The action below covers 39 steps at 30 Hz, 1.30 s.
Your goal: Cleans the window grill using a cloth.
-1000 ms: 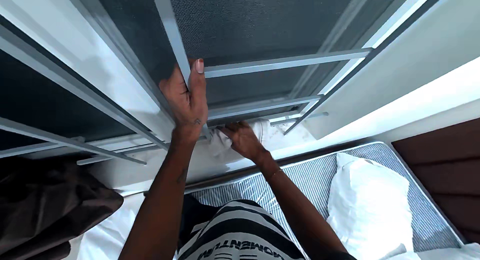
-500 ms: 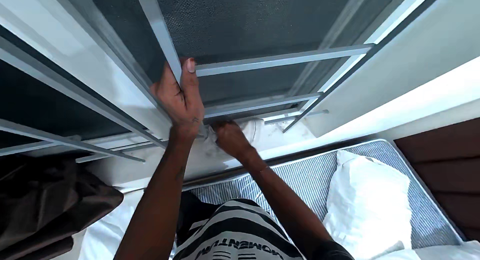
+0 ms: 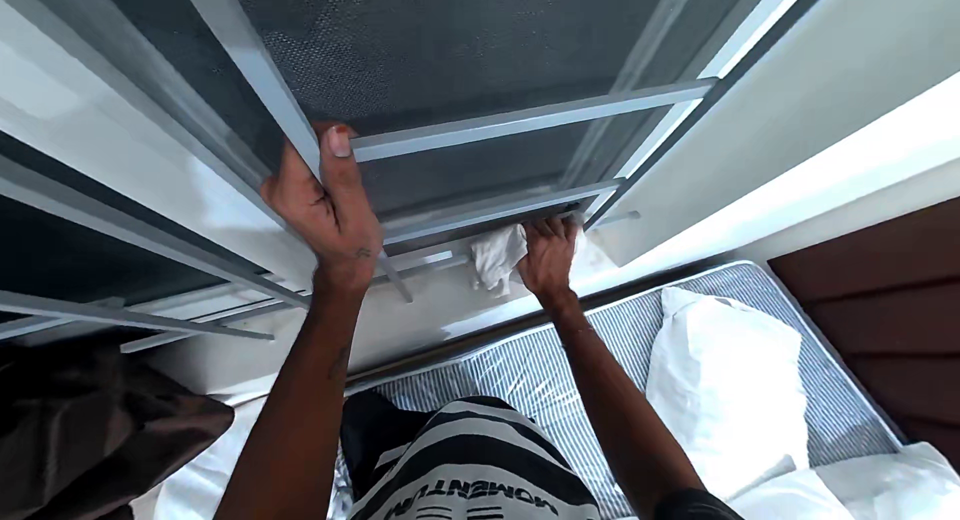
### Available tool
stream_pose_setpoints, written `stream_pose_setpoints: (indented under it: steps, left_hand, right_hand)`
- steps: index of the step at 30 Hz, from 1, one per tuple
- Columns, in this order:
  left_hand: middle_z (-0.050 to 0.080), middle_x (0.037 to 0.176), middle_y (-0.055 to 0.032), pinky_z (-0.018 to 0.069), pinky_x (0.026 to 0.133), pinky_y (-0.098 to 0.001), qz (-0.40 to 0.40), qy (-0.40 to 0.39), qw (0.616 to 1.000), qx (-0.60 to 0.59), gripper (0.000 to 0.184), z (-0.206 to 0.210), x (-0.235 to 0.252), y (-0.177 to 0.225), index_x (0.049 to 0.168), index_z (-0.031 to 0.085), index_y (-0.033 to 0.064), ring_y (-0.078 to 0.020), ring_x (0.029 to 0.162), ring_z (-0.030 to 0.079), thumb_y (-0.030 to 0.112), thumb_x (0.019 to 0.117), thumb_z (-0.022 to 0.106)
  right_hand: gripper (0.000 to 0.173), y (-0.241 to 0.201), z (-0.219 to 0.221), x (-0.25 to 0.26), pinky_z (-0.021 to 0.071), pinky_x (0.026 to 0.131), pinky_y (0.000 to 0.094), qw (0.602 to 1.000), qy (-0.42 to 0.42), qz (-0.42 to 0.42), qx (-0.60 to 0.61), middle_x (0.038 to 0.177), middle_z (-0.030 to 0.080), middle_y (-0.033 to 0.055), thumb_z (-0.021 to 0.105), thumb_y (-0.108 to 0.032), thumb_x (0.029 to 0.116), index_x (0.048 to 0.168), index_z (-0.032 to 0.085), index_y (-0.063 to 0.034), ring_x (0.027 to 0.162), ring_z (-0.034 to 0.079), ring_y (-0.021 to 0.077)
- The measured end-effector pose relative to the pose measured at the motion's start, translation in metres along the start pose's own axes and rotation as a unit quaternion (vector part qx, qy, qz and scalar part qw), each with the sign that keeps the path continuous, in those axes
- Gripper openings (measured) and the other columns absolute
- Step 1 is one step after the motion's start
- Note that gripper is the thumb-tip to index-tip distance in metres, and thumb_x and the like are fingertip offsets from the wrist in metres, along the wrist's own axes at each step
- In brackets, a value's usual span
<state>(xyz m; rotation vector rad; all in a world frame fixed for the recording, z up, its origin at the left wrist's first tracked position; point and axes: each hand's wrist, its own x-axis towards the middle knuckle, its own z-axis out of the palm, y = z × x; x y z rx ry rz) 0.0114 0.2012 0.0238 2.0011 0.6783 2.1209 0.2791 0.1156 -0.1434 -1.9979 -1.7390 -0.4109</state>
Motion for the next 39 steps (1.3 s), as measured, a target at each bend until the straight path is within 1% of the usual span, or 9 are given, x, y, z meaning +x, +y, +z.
stream_pose_setpoints:
  steps: [7,12,18,21,26,28,33,37,39]
  left_hand:
    - [0.053,0.065,0.0036,0.0449,0.045,-0.0222,0.009,-0.001,1.0,0.015,0.034,0.0,0.002,-0.001,0.096,0.062,0.0006,-0.0017,0.05,0.05,0.021,0.1122,0.04]
    - [0.051,0.062,0.0037,0.0451,0.044,-0.0237,0.001,-0.014,1.0,0.018,0.035,-0.002,0.003,0.001,0.097,0.061,0.0006,-0.0031,0.047,0.049,0.023,0.1126,0.04]
    - [0.05,0.064,0.0045,0.0445,0.046,-0.022,-0.004,-0.014,1.0,-0.002,0.034,-0.001,0.003,-0.002,0.098,0.061,0.0021,-0.0023,0.05,0.049,0.024,0.1124,0.039]
    - [0.051,0.065,0.0048,0.0444,0.047,-0.0221,-0.003,-0.003,1.0,-0.007,0.033,0.0,0.001,-0.002,0.097,0.061,0.0022,-0.0023,0.051,0.049,0.022,0.1121,0.04]
    - [0.049,0.062,0.0048,0.0429,0.046,-0.0232,-0.007,-0.006,1.0,0.0,0.034,-0.001,0.001,-0.003,0.098,0.061,0.0019,-0.0029,0.049,0.048,0.024,0.1123,0.04]
    - [0.049,0.062,0.0044,0.0424,0.045,-0.0241,-0.009,-0.008,1.0,0.0,0.034,-0.002,0.001,-0.003,0.099,0.061,0.0011,-0.0036,0.049,0.047,0.024,0.112,0.04]
    - [0.05,0.063,0.0048,0.0426,0.046,-0.0235,-0.014,-0.007,1.0,-0.011,0.033,0.0,0.002,-0.002,0.098,0.061,0.0016,-0.0031,0.05,0.048,0.023,0.1118,0.041]
    - [0.05,0.064,0.0062,0.0432,0.047,-0.0223,-0.021,-0.003,0.999,-0.023,0.031,0.001,0.001,-0.001,0.098,0.06,0.0028,-0.0017,0.051,0.048,0.022,0.1119,0.041]
    - [0.05,0.065,0.0062,0.0427,0.047,-0.0215,-0.017,-0.002,0.999,-0.031,0.031,0.002,0.003,-0.001,0.098,0.061,0.0029,-0.0012,0.052,0.048,0.022,0.1119,0.041]
  right_hand:
    - [0.039,-0.082,0.007,0.001,0.0453,0.094,0.0587,0.996,-0.041,-0.072,0.035,0.092,0.073,0.0059,0.064,-0.048,0.0809,0.09,0.073,-0.0117,0.094,0.069,0.0284]
    - [0.04,-0.017,0.017,-0.006,0.0477,0.099,0.0579,0.995,0.033,-0.087,0.025,0.104,0.073,0.0134,0.063,-0.043,0.0863,0.101,0.074,-0.0083,0.104,0.068,0.0346]
    - [0.033,0.009,0.017,-0.001,0.0416,0.1,0.0581,0.999,0.05,-0.007,-0.013,0.097,0.069,0.0127,0.06,-0.037,0.0808,0.091,0.071,-0.0077,0.104,0.063,0.0357]
    - [0.027,-0.033,0.012,0.001,0.0415,0.1,0.0641,0.999,0.024,0.0,0.03,0.091,0.072,0.0135,0.062,-0.028,0.0788,0.088,0.073,-0.005,0.098,0.067,0.0378]
    - [0.044,-0.11,0.014,-0.005,0.0403,0.102,0.0618,0.994,-0.057,-0.08,0.05,0.1,0.073,0.0069,0.058,-0.052,0.0851,0.101,0.074,-0.0136,0.102,0.066,0.0306]
    - [0.039,-0.113,0.01,-0.004,0.0413,0.101,0.0607,0.988,-0.084,-0.115,0.05,0.103,0.073,0.0051,0.06,-0.048,0.0889,0.108,0.074,-0.0165,0.102,0.066,0.0294]
    - [0.017,-0.077,-0.001,0.009,0.0497,0.089,0.0555,0.99,-0.091,-0.097,0.044,0.091,0.075,0.0086,0.07,-0.026,0.0899,0.093,0.076,-0.0103,0.091,0.07,0.0307]
    - [0.027,-0.089,-0.015,0.017,0.0472,0.093,0.0614,0.984,-0.168,-0.049,0.044,0.085,0.073,0.0161,0.067,-0.03,0.0916,0.088,0.072,-0.0036,0.088,0.07,0.0368]
    - [0.034,-0.107,-0.024,0.023,0.0437,0.1,0.0644,0.962,-0.257,-0.061,0.07,0.095,0.073,0.019,0.063,-0.036,0.0951,0.101,0.073,-0.0031,0.097,0.069,0.0397]
